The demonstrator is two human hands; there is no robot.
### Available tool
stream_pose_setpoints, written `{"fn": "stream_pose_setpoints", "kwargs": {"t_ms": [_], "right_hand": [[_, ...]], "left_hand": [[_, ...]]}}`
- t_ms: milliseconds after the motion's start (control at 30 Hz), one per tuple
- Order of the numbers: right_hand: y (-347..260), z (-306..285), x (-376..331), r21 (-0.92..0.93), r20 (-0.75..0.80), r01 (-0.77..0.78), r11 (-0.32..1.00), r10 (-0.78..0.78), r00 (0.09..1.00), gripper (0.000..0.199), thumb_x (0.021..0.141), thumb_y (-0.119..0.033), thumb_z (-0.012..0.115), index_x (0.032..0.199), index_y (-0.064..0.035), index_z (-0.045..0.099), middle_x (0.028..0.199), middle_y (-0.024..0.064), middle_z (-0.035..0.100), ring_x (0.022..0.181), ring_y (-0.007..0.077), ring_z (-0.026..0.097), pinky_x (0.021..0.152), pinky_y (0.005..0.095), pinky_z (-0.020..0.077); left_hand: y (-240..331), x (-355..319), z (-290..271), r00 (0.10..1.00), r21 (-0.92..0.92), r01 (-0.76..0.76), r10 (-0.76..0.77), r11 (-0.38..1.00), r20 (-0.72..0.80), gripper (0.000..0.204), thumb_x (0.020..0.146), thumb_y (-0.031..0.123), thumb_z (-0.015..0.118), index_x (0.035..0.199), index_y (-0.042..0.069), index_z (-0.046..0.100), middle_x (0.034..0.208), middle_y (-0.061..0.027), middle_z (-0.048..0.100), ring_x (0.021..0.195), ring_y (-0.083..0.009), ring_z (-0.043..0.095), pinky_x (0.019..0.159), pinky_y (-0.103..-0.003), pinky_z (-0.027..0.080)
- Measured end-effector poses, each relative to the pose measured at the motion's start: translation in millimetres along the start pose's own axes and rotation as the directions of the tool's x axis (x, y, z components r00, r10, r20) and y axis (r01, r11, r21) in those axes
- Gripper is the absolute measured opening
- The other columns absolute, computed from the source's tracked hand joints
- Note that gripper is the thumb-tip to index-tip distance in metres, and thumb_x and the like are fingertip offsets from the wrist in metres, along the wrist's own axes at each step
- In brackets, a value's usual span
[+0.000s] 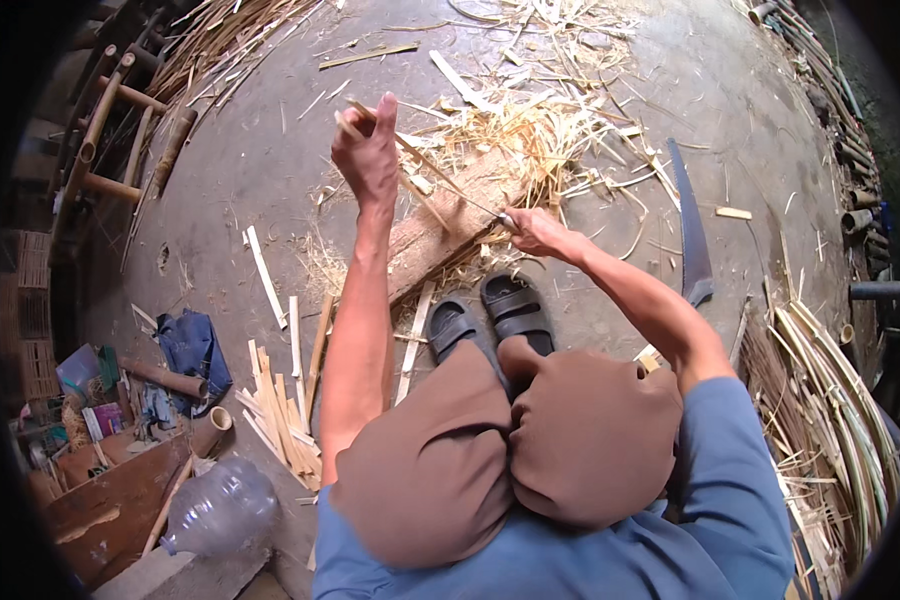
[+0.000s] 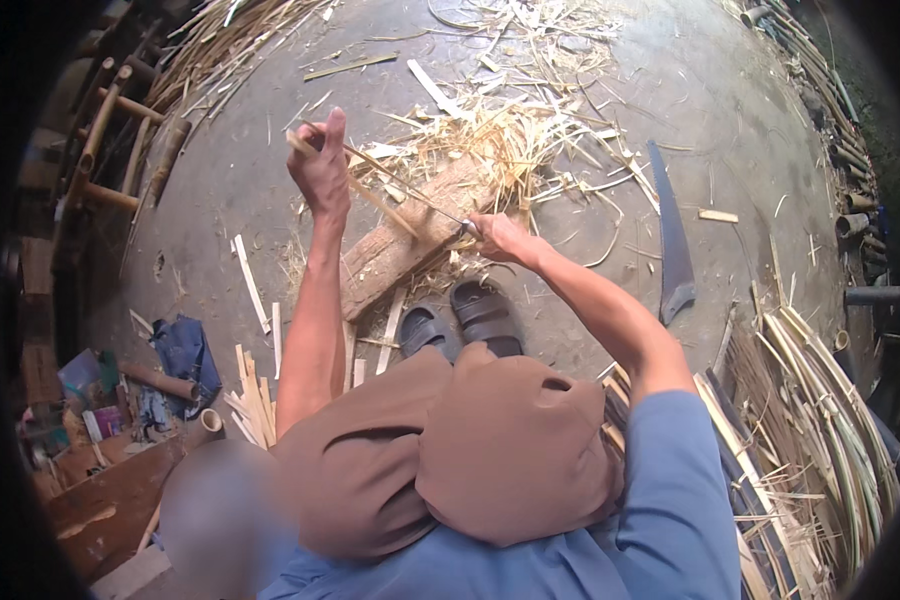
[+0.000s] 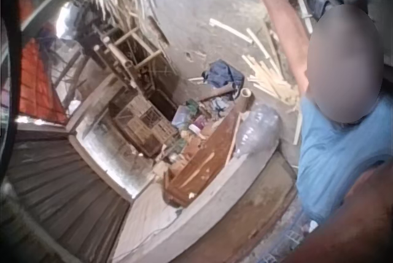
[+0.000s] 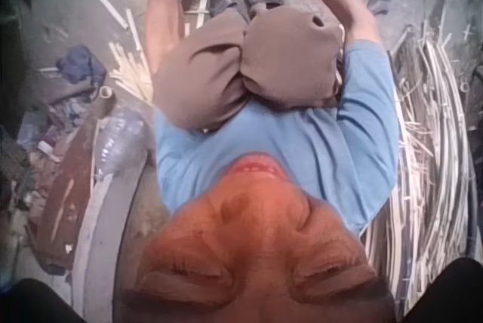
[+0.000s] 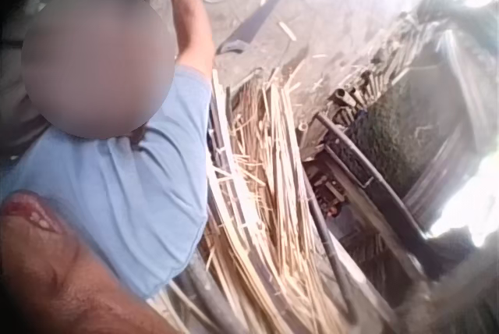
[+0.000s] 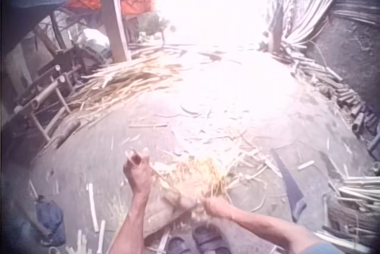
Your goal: The person sits on the floor and uses a knife to shave thin strips from small wooden pieces. They repeatedly pick up a piece, shave it against a wooden block, and place the finished strip on the floor.
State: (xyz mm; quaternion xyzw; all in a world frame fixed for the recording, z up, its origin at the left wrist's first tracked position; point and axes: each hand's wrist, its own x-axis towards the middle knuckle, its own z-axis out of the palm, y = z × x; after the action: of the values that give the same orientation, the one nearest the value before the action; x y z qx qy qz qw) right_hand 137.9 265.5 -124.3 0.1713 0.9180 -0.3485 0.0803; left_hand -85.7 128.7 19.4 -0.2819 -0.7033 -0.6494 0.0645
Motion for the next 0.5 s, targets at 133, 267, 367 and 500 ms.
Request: {"fn": "stream_pose_setpoints", "kwargs": {"t_ms": [133,267,367,500], "right_hand": [[-33,-56,-35,0.496,0.057,-0.165,0.852,0.158,0.986,0.026,0.098,-0.031,0.050,0.105,-0.0057,0.051,0.063,0.0077,0.053,0.044,0.0176,0.050,0.038,0.0360,0.0417],[-54,-36,-62,0.459,-0.153,-0.188,0.868,0.285,0.946,0.036,0.104,-0.036,0.042,0.099,-0.0002,0.049,0.071,0.0237,0.058,0.066,0.0404,0.061,0.063,0.0493,0.0475],[-65,4,-80,0.415,-0.086,-0.095,0.905,0.143,0.986,0.035,0.104,-0.035,0.043,0.104,0.0002,0.048,0.077,0.0286,0.062,0.076,0.0486,0.062,0.068,0.0540,0.0463],[-106,34,-79,0.466,-0.023,0.020,0.885,-0.010,1.000,0.031,0.104,-0.033,0.046,0.113,-0.0041,0.044,0.075,0.0285,0.064,0.072,0.0496,0.063,0.062,0.0565,0.0472]], "left_hand": [[7,-18,-18,0.999,-0.363,0.023,-0.037,0.931,-0.031,0.052,0.099,0.054,0.051,0.121,0.006,0.054,0.066,0.0023,0.052,0.055,-0.0048,0.052,0.045,-0.019,0.041],[-16,-40,-78,0.993,-0.219,0.081,-0.098,0.972,-0.067,0.053,0.106,0.048,0.036,0.129,0.002,0.050,0.070,-0.0021,0.057,0.063,-0.0123,0.057,0.063,-0.027,0.051],[-2,-69,-123,0.925,0.027,0.367,-0.361,0.930,-0.119,0.055,0.107,0.043,0.035,0.116,-0.005,0.058,0.094,-0.0158,0.069,0.090,-0.0251,0.069,0.087,-0.037,0.058],[21,-111,-146,0.768,0.071,0.636,-0.622,0.768,-0.155,0.056,0.107,0.042,0.038,0.116,-0.011,0.055,0.102,-0.0213,0.066,0.082,-0.0275,0.071,0.072,-0.038,0.063]]}}
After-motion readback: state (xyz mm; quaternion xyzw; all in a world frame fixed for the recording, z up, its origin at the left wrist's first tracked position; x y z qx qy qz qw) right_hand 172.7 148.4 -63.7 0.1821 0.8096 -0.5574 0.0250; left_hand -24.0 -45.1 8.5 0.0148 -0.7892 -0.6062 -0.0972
